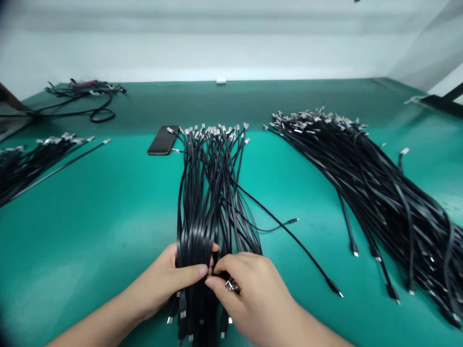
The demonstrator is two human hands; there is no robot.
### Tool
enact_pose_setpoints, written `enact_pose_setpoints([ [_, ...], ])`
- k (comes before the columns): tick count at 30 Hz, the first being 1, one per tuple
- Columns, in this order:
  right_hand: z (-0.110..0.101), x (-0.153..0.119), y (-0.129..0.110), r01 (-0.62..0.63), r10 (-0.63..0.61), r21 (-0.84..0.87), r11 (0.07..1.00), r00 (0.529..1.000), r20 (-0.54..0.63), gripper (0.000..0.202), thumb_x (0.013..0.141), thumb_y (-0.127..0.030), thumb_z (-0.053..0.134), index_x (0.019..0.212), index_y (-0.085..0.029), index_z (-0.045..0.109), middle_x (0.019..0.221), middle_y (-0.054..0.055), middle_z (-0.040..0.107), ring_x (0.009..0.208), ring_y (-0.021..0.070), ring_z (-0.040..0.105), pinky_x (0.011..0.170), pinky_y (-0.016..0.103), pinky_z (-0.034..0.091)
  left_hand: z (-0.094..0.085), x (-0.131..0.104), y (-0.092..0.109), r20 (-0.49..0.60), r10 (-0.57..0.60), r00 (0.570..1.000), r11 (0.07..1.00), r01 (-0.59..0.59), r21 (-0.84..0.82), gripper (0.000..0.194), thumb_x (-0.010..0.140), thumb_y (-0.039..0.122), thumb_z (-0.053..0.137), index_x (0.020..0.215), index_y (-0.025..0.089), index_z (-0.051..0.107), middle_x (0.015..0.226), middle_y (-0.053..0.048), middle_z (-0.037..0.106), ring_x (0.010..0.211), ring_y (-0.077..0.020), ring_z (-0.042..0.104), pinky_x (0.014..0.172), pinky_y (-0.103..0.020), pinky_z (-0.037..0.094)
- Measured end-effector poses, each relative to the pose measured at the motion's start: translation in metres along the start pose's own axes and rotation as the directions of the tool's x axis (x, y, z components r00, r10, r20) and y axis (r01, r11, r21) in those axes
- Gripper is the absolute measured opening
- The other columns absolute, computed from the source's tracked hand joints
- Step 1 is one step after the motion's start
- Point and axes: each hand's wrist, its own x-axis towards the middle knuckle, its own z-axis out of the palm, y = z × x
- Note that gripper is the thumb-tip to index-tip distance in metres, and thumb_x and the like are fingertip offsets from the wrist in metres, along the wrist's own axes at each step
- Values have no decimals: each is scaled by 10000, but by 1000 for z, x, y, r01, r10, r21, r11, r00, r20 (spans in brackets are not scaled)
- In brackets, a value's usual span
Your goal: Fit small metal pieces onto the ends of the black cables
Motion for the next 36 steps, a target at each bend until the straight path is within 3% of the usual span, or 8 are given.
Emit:
enact_pose_setpoints([
  [7, 9, 7, -6, -214, 212, 106, 971, 977, 28, 89, 872, -281, 678, 820, -212, 700, 640, -11, 617, 579, 167, 540, 570, 273, 325, 1, 1, -4, -19, 51, 999, 999, -51, -5, 333, 677, 341, 925, 900, 159, 758, 797, 9, 705, 762, -138, 614, 715, -234, 476],
  [13, 5, 10, -7, -226, 226, 152, 962, 974, 14, 187, 852, -210, 633, 690, -212, 541, 567, -54, 521, 529, 123, 450, 514, 238, 279, 3, 0, -3, -33, 94, 995, 995, -93, 27, 365, 706, 358, 894, 956, 137, 746, 880, -39, 752, 862, -209, 660, 804, -304, 507],
  [18, 2, 13, -4, -184, 194, 173, 968, 980, -48, 272, 822, -195, 611, 630, -221, 421, 540, -68, 433, 502, 106, 349, 494, 251, 226, 7, 1, -2, -67, 147, 987, 989, -146, 28, 249, 728, 235, 839, 934, 141, 735, 879, -33, 759, 863, -204, 672, 817, -297, 504],
  [22, -7, 19, 5, -119, 147, 245, 962, 984, -99, 289, 892, -264, 619, 645, -202, 482, 592, -56, 490, 565, 115, 460, 552, 238, 353, 9, 3, -4, -53, 191, 980, 981, -191, 3, 262, 697, 207, 762, 941, 164, 676, 773, 2, 723, 750, -180, 674, 761, -294, 513],
  [25, -15, 23, 16, -80, 133, 278, 957, 975, -176, 316, 993, -354, 601, 736, -177, 552, 633, -63, 516, 547, 108, 511, 562, 246, 439, 7, 6, -7, 23, 195, 980, 981, -195, 6, 261, 738, 309, 731, 924, 180, 601, 623, -8, 697, 630, -197, 670, 659, -306, 513],
  [28, -18, 27, 24, -45, 113, 263, 964, 962, -248, 298, 1024, -397, 596, 866, -147, 629, 730, -36, 605, 592, 114, 586, 590, 266, 515, 5, 10, -10, 63, 208, 976, 976, -211, 51, 375, 733, 403, 806, 916, 199, 550, 484, 37, 620, 453, -145, 549, 515, -251, 438],
  [31, -17, 29, 26, -12, 73, 217, 976, 959, -273, 255, 1019, -377, 615, 959, -135, 666, 842, -2, 671, 687, 139, 654, 651, 298, 567, 6, 13, -9, 78, 228, 970, 967, -235, 99, 440, 699, 436, 863, 916, 181, 578, 491, 43, 616, 441, -119, 522, 483, -220, 405],
  [36, -13, 31, 20, 8, 32, 151, 989, 964, -264, 235, 1010, -363, 633, 1001, -133, 676, 905, 14, 692, 747, 158, 679, 695, 324, 584, 10, 10, -3, 59, 204, 977, 967, -211, 143, 387, 699, 412, 857, 875, 165, 618, 522, 19, 658, 472, -141, 584, 490, -228, 432],
])
